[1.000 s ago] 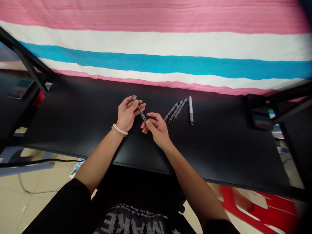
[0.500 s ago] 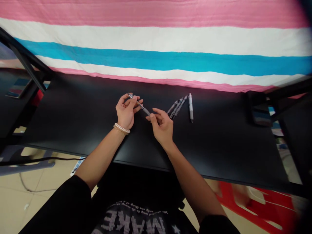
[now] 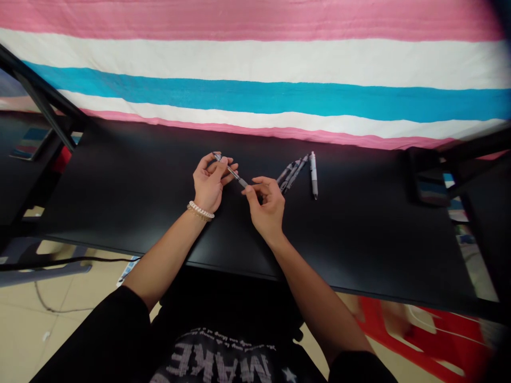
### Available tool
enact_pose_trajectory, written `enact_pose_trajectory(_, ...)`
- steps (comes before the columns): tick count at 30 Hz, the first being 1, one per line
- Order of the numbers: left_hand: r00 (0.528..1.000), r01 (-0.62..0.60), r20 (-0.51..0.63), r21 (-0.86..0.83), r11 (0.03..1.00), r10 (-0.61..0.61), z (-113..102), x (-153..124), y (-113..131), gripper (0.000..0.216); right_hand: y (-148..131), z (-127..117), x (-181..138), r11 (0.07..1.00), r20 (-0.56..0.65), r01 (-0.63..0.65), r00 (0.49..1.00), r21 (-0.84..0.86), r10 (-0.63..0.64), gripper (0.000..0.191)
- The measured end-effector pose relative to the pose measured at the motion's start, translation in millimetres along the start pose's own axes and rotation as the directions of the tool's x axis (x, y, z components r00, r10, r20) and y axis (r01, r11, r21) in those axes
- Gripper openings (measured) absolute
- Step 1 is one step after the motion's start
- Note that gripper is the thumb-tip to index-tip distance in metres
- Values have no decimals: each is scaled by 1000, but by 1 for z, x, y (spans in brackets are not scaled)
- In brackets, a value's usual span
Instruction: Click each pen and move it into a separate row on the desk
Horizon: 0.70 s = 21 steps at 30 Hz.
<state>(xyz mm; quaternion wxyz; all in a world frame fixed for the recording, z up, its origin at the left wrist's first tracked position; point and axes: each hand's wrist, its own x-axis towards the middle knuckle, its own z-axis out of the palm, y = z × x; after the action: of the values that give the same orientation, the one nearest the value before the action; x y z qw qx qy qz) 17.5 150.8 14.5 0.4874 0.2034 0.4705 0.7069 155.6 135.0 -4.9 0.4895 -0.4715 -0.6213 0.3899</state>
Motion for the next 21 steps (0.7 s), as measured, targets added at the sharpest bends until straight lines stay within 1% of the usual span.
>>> enact_pose_trajectory(1, 1000, 2, 3, -1, 1000, -2, 0, 0, 0, 30, 0, 0, 0, 999, -14, 18, 1000, -29, -19, 24)
enact_pose_trajectory(3, 1000, 2, 3, -6, 1000, -2, 0, 0, 1, 30, -1, -1, 0, 998, -29, 41, 999, -57, -43, 26)
enact_pose_trajectory(6, 1000, 4, 0, -6, 1000, -4, 0, 0, 1, 29, -2, -2, 0, 1000, 11, -11, 1000, -7, 11, 19)
enact_pose_trajectory(8, 1000, 1, -2, -4, 1000, -1, 0, -1, 1, 29, -2, -2, 0, 999, -8, 20, 1000, -41, -20, 15)
enact_pose_trajectory(10, 1000, -9, 0, -6, 1000, 9, 1, -1, 1, 30, -3, -2, 1, 994, -39, 70, 997, -81, -73, 17)
enact_pose_trajectory(13, 1000, -25, 2, -5, 1000, 25, 0, 0, 1, 30, -4, -2, 1, 997, -34, 56, 998, -51, -58, 13)
enact_pose_trajectory(17, 996, -72, -47, 16, 997, 73, -6, 6, 3, 30, -5, -3, 1, 997, -58, 43, 997, -66, -47, 12)
enact_pose_trajectory(19, 992, -104, -77, -4, 995, 104, -9, 9, 3, 29, -5, -3, 1, 998, -61, 41, 997, -54, -44, 13)
enact_pose_trajectory(21, 990, -113, -82, -20, 993, 111, -9, 9, 3, 29, -5, -3, 0, 998, -54, 47, 997, -51, -50, 13)
